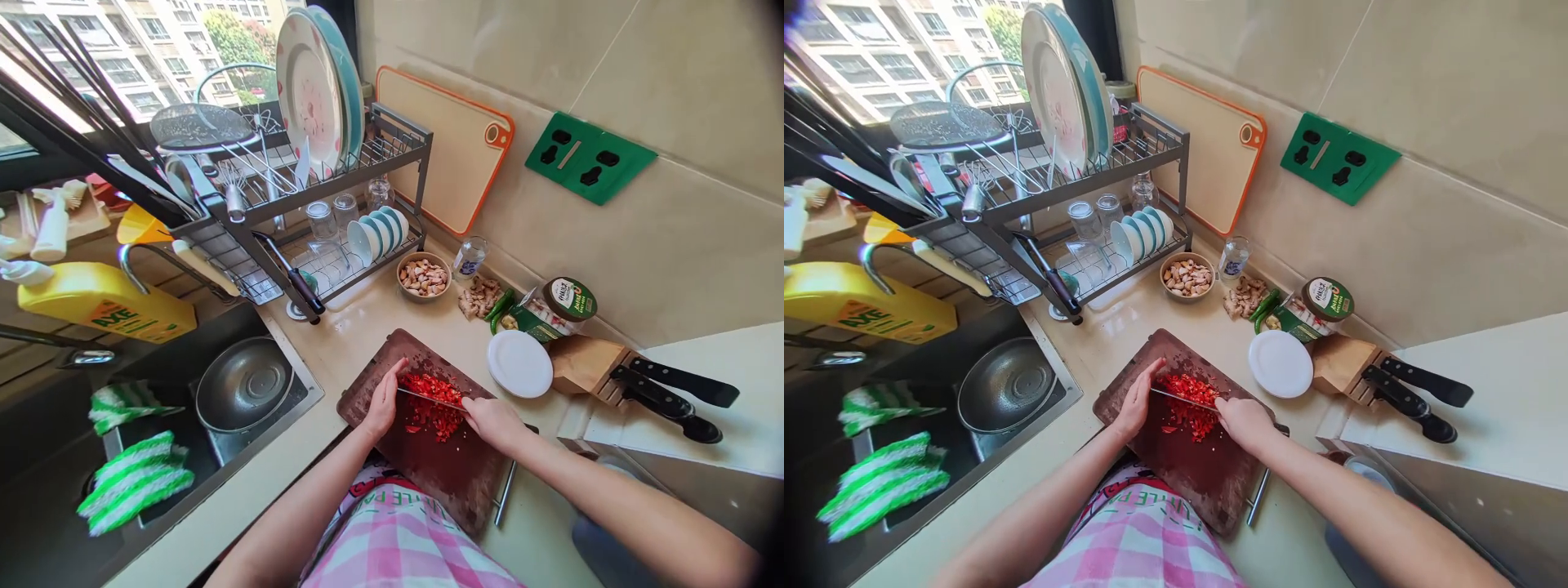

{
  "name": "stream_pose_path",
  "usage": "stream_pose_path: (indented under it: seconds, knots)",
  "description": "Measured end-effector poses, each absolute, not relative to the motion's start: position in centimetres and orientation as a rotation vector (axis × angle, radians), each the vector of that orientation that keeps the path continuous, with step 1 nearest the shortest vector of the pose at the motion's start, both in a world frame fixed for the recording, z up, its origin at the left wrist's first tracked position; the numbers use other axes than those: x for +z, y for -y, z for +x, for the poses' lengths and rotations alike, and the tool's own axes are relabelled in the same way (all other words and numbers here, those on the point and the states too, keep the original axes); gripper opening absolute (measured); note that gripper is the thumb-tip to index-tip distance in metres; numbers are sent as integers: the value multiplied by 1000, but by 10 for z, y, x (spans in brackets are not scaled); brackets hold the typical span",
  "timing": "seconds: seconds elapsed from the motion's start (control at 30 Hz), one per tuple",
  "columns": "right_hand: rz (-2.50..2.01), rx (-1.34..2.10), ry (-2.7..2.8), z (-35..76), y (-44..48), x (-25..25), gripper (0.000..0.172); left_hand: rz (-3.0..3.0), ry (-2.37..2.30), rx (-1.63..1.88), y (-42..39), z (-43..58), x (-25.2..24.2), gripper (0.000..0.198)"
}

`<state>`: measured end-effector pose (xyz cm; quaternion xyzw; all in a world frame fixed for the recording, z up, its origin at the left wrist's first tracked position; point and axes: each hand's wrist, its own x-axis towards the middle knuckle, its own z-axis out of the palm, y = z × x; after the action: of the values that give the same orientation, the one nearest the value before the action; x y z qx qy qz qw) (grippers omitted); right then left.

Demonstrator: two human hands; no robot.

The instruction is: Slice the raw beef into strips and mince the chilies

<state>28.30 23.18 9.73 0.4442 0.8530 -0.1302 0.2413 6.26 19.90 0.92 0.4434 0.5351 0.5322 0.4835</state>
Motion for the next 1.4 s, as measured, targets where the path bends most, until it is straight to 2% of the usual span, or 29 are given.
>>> stream_pose_path:
  seconds: [0.17, 0.5, 0.8, 1.1, 1.4]
  knots:
    - [1245, -319, -2334, 292, -222, 80, 23, 1184, -1350, 1270, -197, 65, 16, 46]
    - [1139, -279, -2449, 283, -253, 113, 20, 1077, -1342, 1321, -204, 52, 23, 43]
    - [1142, -278, -2395, 292, -252, 82, 20, 1174, -1364, 1365, -198, 67, 8, 46]
    - [1252, -297, -2433, 284, -237, 110, 22, 1061, -1312, 1348, -224, 55, 13, 43]
    - [1345, -362, -2365, 292, -233, 79, 21, 1226, -1304, 1302, -225, 67, 7, 48]
